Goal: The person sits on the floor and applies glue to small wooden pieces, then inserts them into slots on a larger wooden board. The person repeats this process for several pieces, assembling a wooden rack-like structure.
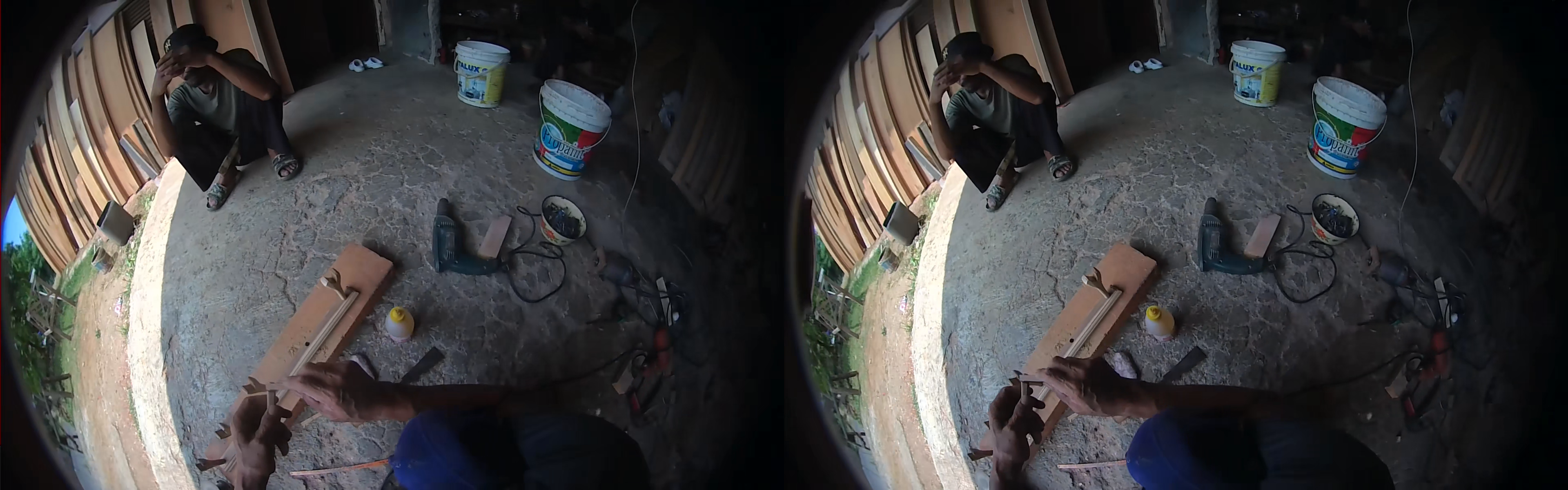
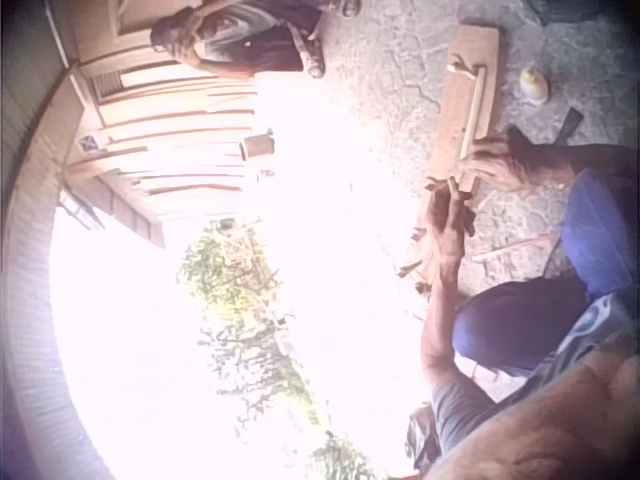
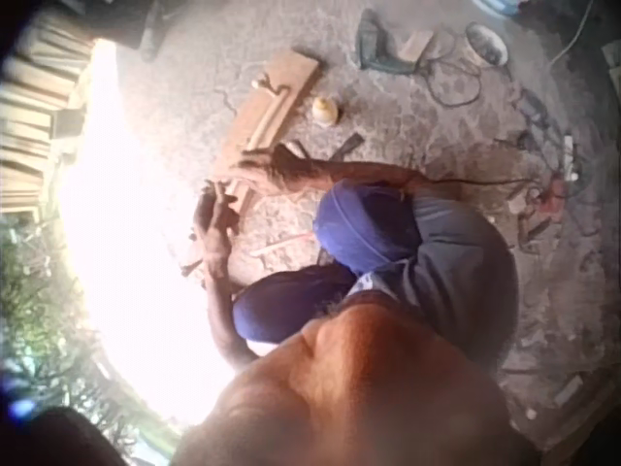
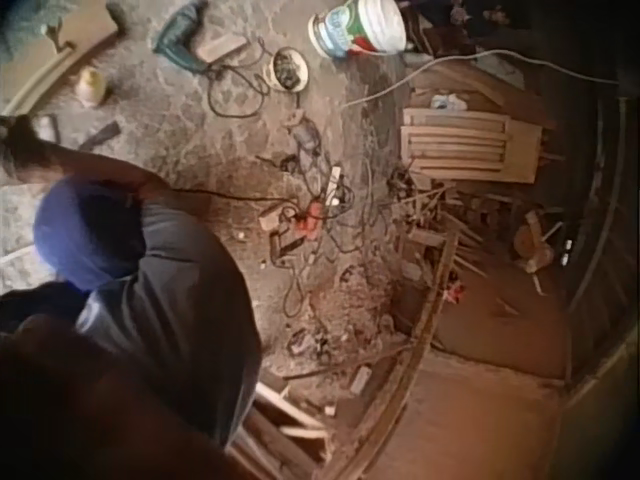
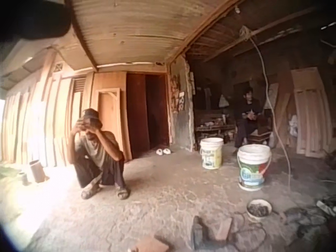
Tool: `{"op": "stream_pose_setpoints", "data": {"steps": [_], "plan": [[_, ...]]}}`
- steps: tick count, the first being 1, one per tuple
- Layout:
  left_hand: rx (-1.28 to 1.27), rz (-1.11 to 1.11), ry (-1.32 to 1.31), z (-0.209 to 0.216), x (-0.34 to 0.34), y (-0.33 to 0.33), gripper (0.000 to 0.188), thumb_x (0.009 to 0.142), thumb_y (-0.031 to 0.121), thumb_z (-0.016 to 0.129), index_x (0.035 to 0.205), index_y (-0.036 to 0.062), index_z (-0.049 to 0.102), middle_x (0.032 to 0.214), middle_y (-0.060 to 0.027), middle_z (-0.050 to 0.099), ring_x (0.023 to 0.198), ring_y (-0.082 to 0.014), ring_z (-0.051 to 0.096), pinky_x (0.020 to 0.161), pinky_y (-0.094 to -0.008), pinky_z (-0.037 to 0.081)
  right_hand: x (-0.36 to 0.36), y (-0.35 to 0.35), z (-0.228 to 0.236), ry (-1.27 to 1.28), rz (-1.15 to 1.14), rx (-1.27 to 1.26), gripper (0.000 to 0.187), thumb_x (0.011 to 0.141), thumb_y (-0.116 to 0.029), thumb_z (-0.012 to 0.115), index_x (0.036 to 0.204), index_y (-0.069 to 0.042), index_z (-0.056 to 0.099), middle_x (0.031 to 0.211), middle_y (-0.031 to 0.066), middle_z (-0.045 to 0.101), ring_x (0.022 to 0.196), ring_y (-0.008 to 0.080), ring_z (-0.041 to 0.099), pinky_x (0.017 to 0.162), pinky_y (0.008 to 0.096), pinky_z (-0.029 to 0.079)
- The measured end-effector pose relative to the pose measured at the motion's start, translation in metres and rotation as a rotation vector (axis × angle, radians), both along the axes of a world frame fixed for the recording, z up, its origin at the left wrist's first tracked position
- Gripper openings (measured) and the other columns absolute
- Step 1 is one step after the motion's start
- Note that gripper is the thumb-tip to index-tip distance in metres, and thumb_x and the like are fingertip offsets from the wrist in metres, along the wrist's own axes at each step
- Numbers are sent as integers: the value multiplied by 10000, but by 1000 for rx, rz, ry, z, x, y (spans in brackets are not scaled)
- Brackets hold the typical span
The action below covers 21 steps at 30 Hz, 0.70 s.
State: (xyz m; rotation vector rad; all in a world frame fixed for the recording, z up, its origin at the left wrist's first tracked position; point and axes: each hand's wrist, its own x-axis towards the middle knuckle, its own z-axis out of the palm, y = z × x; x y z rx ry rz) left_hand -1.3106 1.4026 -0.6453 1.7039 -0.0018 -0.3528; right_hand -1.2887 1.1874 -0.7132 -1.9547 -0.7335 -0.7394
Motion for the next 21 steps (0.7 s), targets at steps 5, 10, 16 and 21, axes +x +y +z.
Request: {"op": "stream_pose_setpoints", "data": {"steps": [5, 10, 16, 21], "plan": [[-12, -20, 5, 2, 8, -10, 206, 967, 160, 689, 1052, 0, 590, 818, -97, 692, 517, -114, 605, 398, -229, 451, -2, -9, -2, 102, -60, -43, 334, 855, -50, 705, 1178, -50, 620, 950, 94, 650, 818, 280, 703, 658, 378, 583], [6, -81, 65, 5, 11, 11, 301, 994, 286, 675, 1053, 3, 595, 861, -91, 710, 596, -108, 630, 435, -253, 481, 0, 2, 4, 65, -47, -30, 291, 864, -21, 696, 1147, -53, 634, 947, 112, 666, 801, 298, 706, 652, 385, 577], [71, -58, 150, 9, 5, 7, 360, 1024, 379, 614, 1097, 26, 622, 929, -97, 739, 619, -102, 653, 450, -233, 491, -3, 6, 1, 43, -10, -32, 293, 876, -22, 701, 1160, -44, 631, 918, 119, 652, 763, 309, 693, 627, 390, 559], [68, -61, 85, 5, 7, 1, 268, 995, 289, 679, 1060, 36, 615, 839, -43, 683, 603, -78, 592, 449, -243, 448, -1, -3, 10, 36, -19, -46, 316, 867, -27, 708, 1176, -41, 642, 897, 118, 655, 750, 304, 698, 618, 381, 562]]}}
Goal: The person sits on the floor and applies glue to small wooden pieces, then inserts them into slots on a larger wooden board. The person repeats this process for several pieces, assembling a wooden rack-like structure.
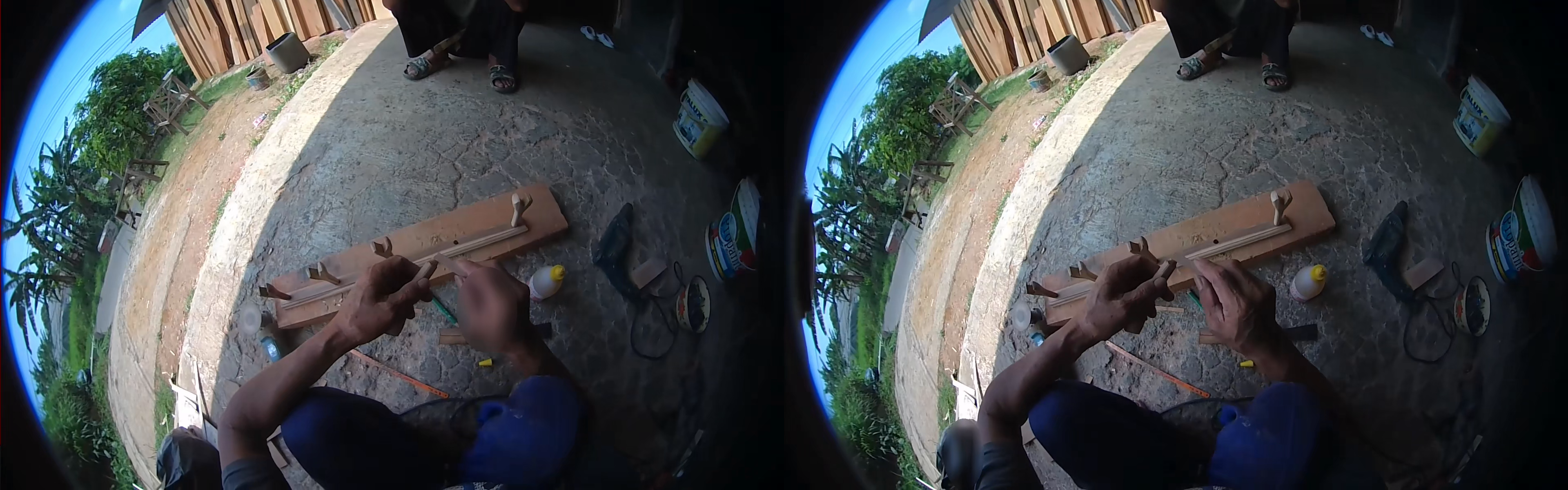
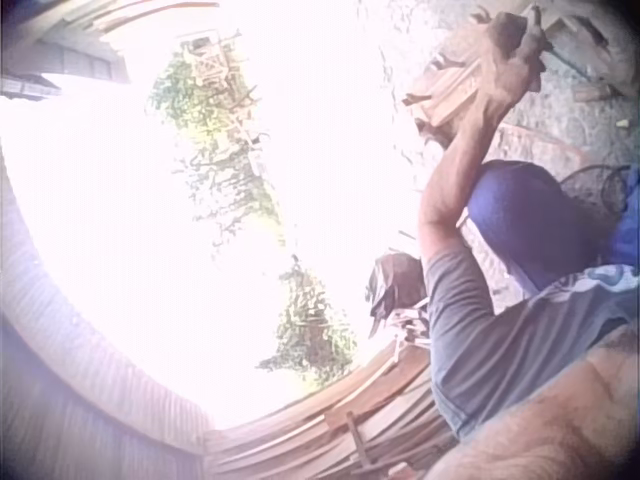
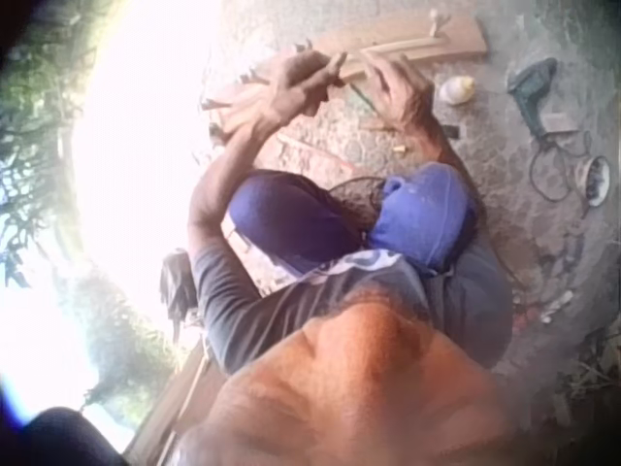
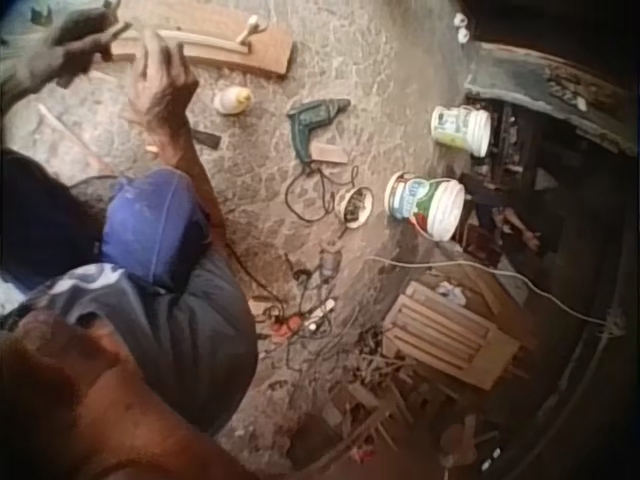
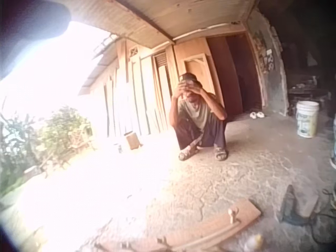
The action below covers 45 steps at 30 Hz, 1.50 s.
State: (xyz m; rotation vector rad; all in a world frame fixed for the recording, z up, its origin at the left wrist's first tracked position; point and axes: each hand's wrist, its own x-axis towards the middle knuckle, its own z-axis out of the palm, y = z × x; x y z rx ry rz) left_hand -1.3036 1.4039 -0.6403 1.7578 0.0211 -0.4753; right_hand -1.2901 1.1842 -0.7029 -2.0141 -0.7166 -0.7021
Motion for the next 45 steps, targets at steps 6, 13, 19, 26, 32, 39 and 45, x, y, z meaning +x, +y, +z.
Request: {"op": "stream_pose_setpoints", "data": {"steps": [6, 13, 19, 26, 32, 39, 45], "plan": [[192, -25, -397, -19, 3, 4, 216, 943, 168, 745, 997, 28, 590, 745, 41, 536, 629, -43, 477, 536, -244, 395, 0, -4, 16, -17, 4, -110, 311, 849, -29, 713, 1157, -33, 674, 921, 120, 679, 726, 294, 703, 603, 379, 565], [123, -10, -142, -4, 2, 4, 243, 972, 245, 715, 1001, 32, 601, 794, -5, 603, 605, -65, 532, 492, -248, 418, -4, -8, 7, 23, -5, -127, 316, 841, -30, 714, 1155, -36, 680, 930, 118, 688, 732, 299, 707, 616, 385, 570], [77, -37, -111, -2, 1, 6, 362, 1019, 371, 629, 1025, 8, 623, 837, -53, 681, 650, -85, 631, 483, -242, 474, -3, -6, 7, 17, 9, -88, 310, 849, -18, 708, 1157, -33, 676, 934, 129, 687, 745, 305, 707, 621, 391, 567], [73, -79, -91, -4, 2, 7, 447, 1039, 427, 573, 1081, -12, 651, 870, -66, 699, 696, -94, 636, 581, -250, 514, -2, -6, 3, -7, 13, -94, 320, 850, -15, 708, 1166, -34, 669, 939, 126, 684, 764, 307, 707, 629, 385, 568], [27, -87, -82, -9, 3, 6, 426, 1059, 402, 542, 1124, -5, 646, 896, -66, 705, 724, -93, 627, 620, -252, 513, 0, -4, 7, -24, 0, -117, 319, 851, -19, 707, 1167, -39, 669, 946, 126, 684, 774, 311, 707, 637, 387, 571], [2, -31, 10, 3, 0, 3, 342, 1021, 355, 626, 1082, 21, 585, 882, -61, 698, 634, -85, 625, 502, -230, 480, -2, -4, 4, 16, -27, -48, 313, 857, -14, 701, 1167, -32, 663, 958, 137, 687, 835, 313, 710, 681, 385, 574], [-18, -57, -8, 1, 0, 4, 309, 1010, 307, 648, 1061, 12, 573, 879, -63, 697, 608, -90, 630, 452, -229, 483, 1, -2, 1, 25, -39, -70, 315, 858, -5, 696, 1170, -30, 661, 925, 130, 673, 800, 315, 701, 664, 397, 567]]}}
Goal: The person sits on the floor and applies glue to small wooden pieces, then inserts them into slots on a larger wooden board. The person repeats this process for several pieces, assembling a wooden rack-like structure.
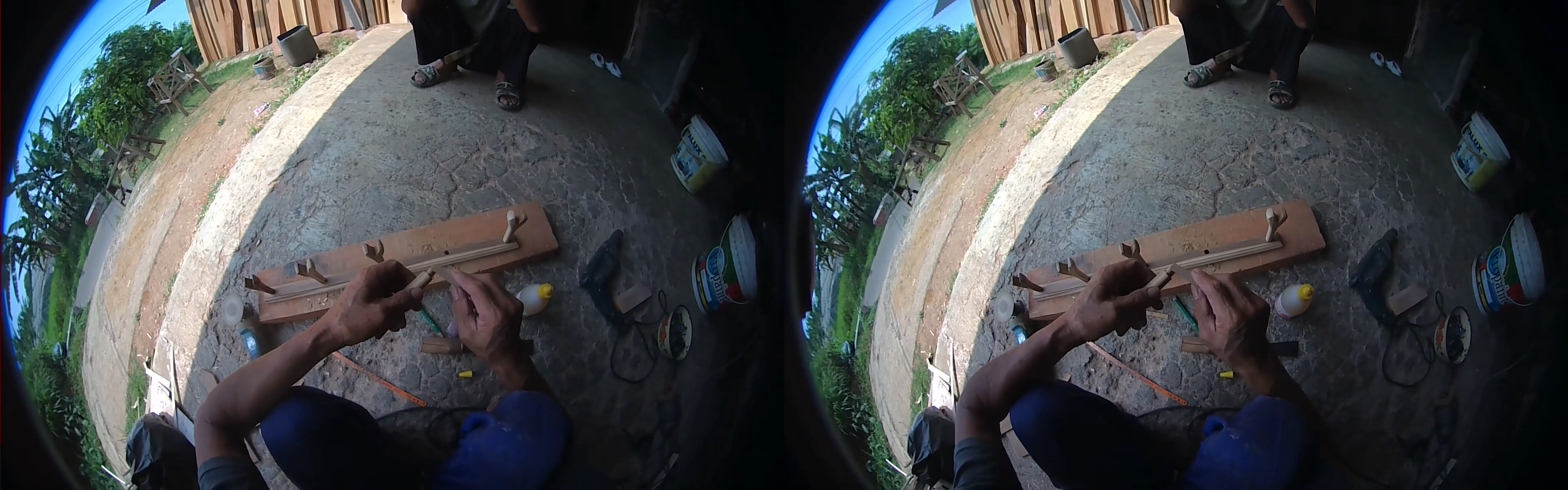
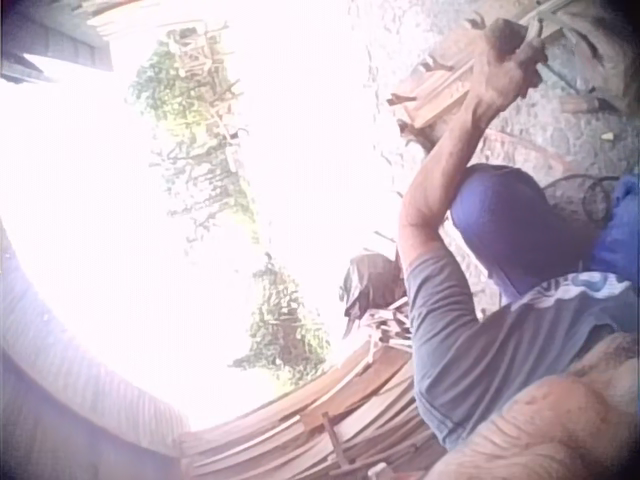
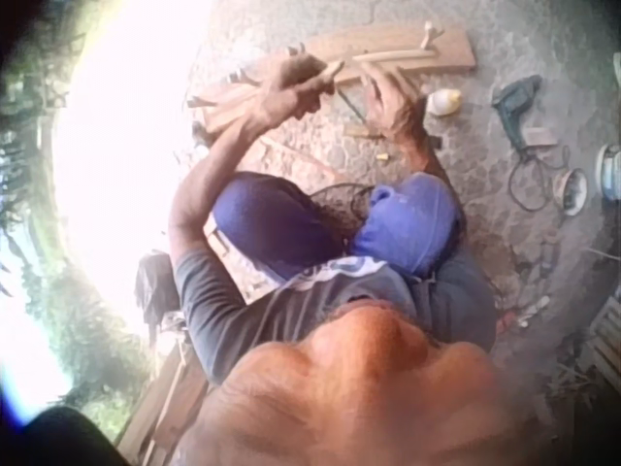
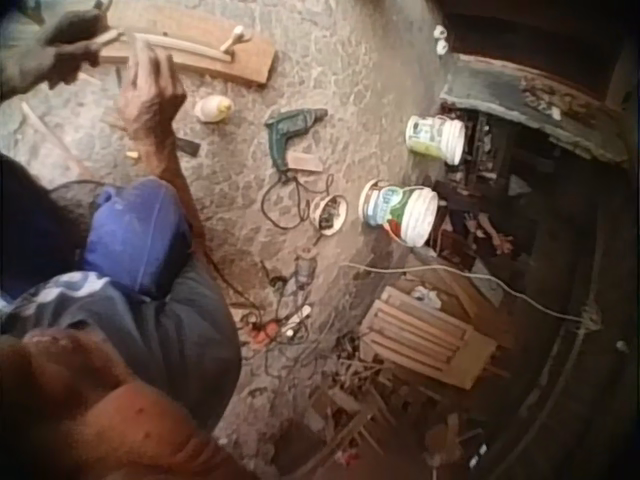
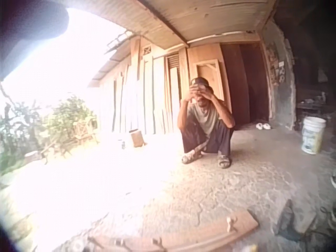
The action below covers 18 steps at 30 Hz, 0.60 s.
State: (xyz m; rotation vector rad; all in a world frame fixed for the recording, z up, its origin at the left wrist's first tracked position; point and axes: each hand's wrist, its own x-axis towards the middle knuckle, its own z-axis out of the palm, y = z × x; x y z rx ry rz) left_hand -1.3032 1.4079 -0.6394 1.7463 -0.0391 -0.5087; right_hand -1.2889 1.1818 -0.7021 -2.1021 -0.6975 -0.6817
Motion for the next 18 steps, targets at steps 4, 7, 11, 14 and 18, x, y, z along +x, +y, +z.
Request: {"op": "stream_pose_setpoints", "data": {"steps": [4, 7, 11, 14, 18], "plan": [[10, 12, 37, 4, 0, -1, 316, 1026, 304, 622, 1096, -1, 583, 905, -81, 709, 623, -105, 645, 453, -236, 498, 0, -2, -1, -4, 0, 39, 303, 856, -11, 696, 1157, -35, 662, 921, 125, 670, 782, 313, 701, 659, 391, 566], [-34, -14, 28, 1, 4, -3, 322, 1042, 300, 594, 1124, -11, 588, 917, -93, 718, 637, -114, 654, 462, -241, 509, -1, -1, 1, -30, 23, 0, 293, 857, -10, 694, 1147, -33, 661, 923, 126, 672, 781, 311, 702, 654, 389, 566], [-37, -18, 59, 2, 0, 0, 393, 1064, 345, 532, 1159, -32, 585, 955, -87, 712, 677, -105, 625, 496, -253, 505, -2, 0, -3, 10, -5, -7, 293, 861, -11, 696, 1151, -31, 658, 934, 130, 678, 784, 307, 708, 651, 387, 570], [-55, -35, 57, 0, 1, 3, 406, 1070, 351, 521, 1169, -39, 582, 957, -95, 714, 668, -108, 622, 492, -252, 501, -3, 3, 1, -33, 33, 15, 297, 862, -5, 693, 1155, -22, 655, 925, 133, 678, 781, 312, 707, 655, 389, 571], [-153, 5, 54, -2, -1, 6, 396, 1064, 344, 539, 1145, -40, 596, 922, -120, 731, 571, -109, 621, 479, -242, 492, -3, 7, -2, -9, 51, 19, 291, 869, -1, 690, 1157, -14, 652, 925, 135, 679, 791, 312, 711, 661, 390, 574]]}}
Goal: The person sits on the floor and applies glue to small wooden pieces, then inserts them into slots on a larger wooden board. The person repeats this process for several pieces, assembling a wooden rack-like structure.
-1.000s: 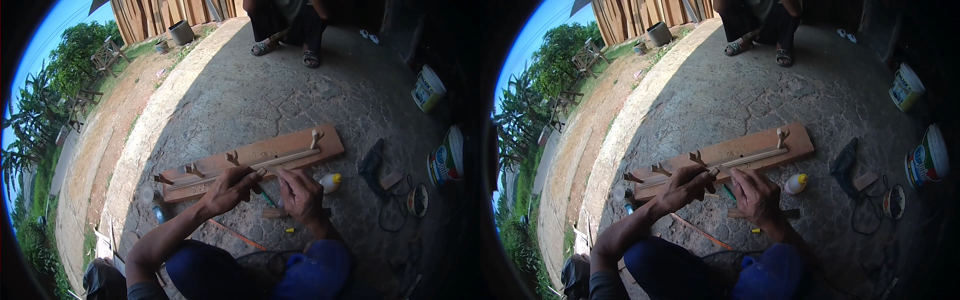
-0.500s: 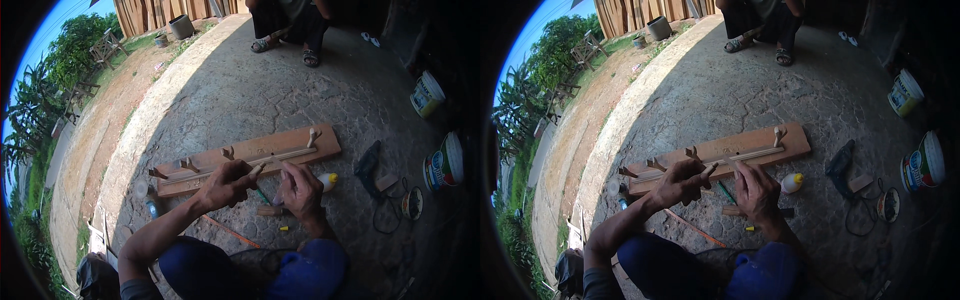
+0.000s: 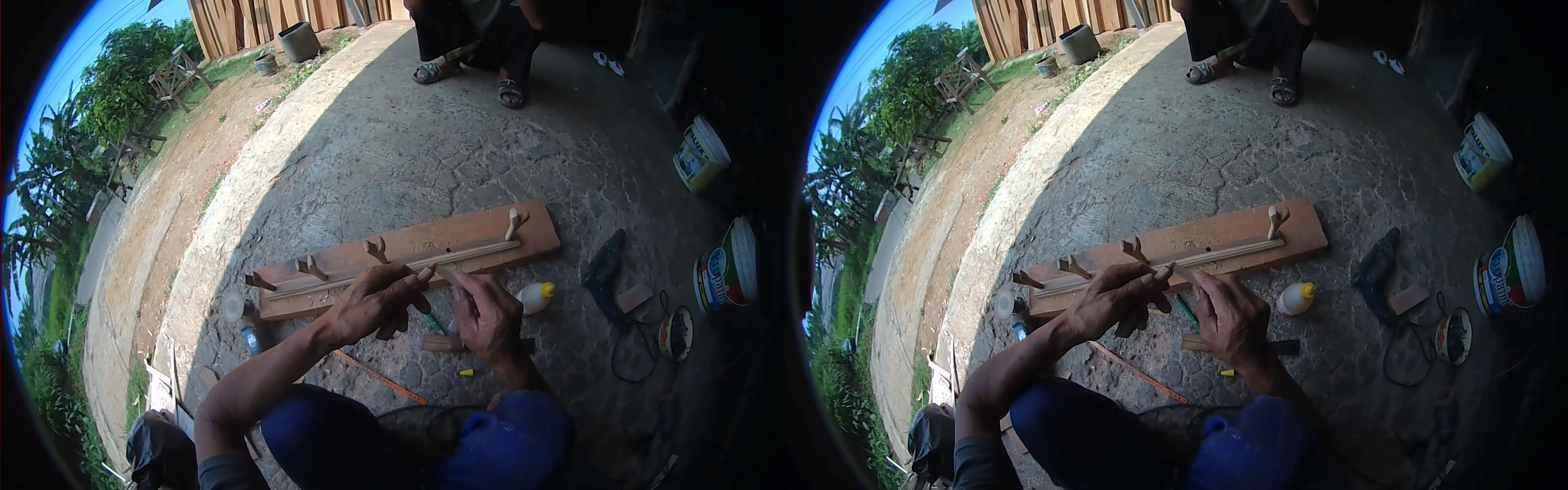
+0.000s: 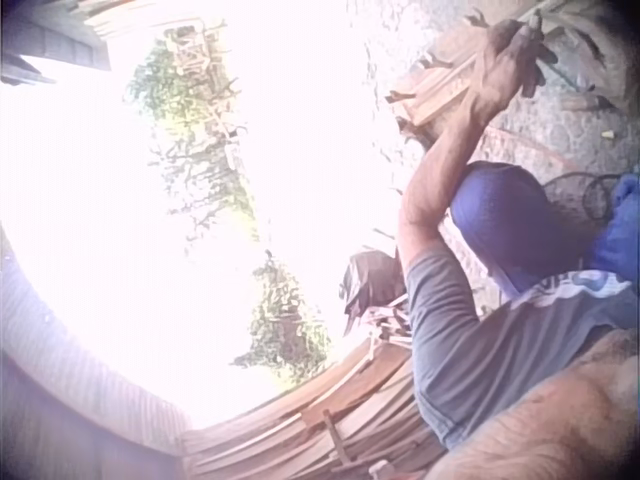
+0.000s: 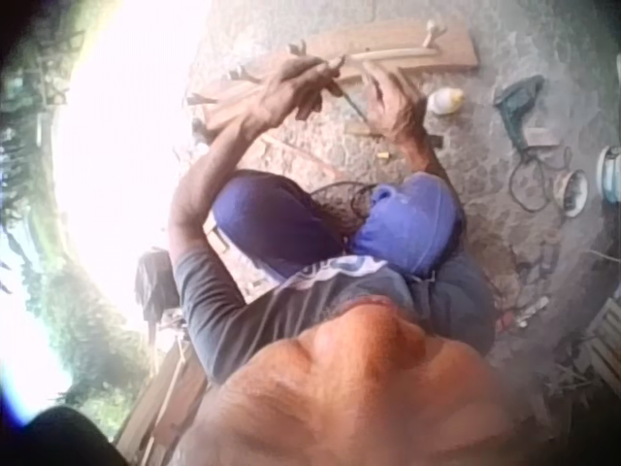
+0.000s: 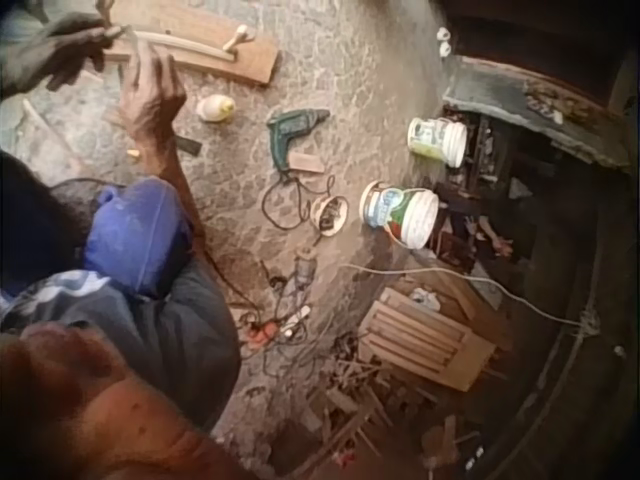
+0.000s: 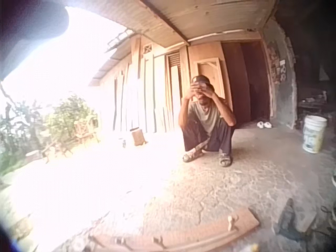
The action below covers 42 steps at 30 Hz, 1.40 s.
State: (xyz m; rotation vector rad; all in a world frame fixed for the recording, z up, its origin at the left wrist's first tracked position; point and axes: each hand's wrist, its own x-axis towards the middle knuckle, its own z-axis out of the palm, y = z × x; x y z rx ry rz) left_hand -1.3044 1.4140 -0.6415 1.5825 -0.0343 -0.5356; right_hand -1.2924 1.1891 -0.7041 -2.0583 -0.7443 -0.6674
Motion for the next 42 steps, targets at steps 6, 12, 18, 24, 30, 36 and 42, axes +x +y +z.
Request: {"op": "stream_pose_setpoints", "data": {"steps": [6, 12, 18, 24, 30, 36, 42], "plan": [[50, -2, 35, 11, 3, -16, 358, 1051, 338, 566, 1081, -16, 603, 873, -106, 720, 529, -105, 596, 437, -248, 461, 2, -11, -2, 14, -20, 26, 284, 877, -19, 695, 1157, -18, 645, 935, 136, 677, 791, 311, 712, 659, 392, 576], [36, 40, 45, 1, -4, -2, 338, 1048, 354, 563, 1061, 23, 630, 846, -90, 721, 551, -108, 621, 417, -223, 433, 1, -7, -7, 30, -24, 45, 313, 872, -40, 701, 1178, -50, 633, 932, 113, 669, 757, 292, 706, 620, 383, 568], [28, -7, 100, 5, 1, -9, 374, 1058, 373, 531, 1108, 18, 636, 910, -100, 731, 626, -123, 664, 452, -211, 451, 0, -7, -5, -2, -24, 9, 320, 862, -28, 708, 1174, -41, 636, 919, 115, 668, 739, 292, 701, 616, 381, 565], [-12, -8, 113, 0, 1, -3, 401, 1056, 397, 533, 1108, 13, 638, 902, -95, 731, 639, -125, 676, 457, -224, 468, -2, -5, -5, -55, -50, 9, 321, 852, -10, 719, 1165, -36, 654, 935, 112, 676, 771, 281, 709, 629, 368, 573], [111, 4, 82, 4, 1, -11, 413, 1020, 440, 605, 1056, 30, 638, 865, -61, 719, 607, -94, 641, 462, -214, 476, 3, -9, 2, -62, -75, -38, 336, 841, -11, 728, 1169, -41, 661, 933, 103, 677, 766, 272, 710, 623, 358, 574], [101, -18, 60, 2, 2, -11, 411, 1044, 437, 553, 1094, 37, 635, 892, -57, 717, 655, -91, 644, 489, -221, 483, 1, -10, 2, -36, -86, -62, 332, 844, 2, 714, 1168, -40, 654, 930, 106, 674, 785, 286, 707, 634, 368, 573], [-62, -16, 138, -12, 1, 4, 412, 1100, 373, 409, 1169, 23, 615, 913, -71, 684, 691, -136, 667, 543, -255, 513, 3, -4, -3, -16, -18, 68, 334, 855, 9, 706, 1179, -39, 646, 950, 118, 680, 798, 302, 712, 647, 386, 574]]}}
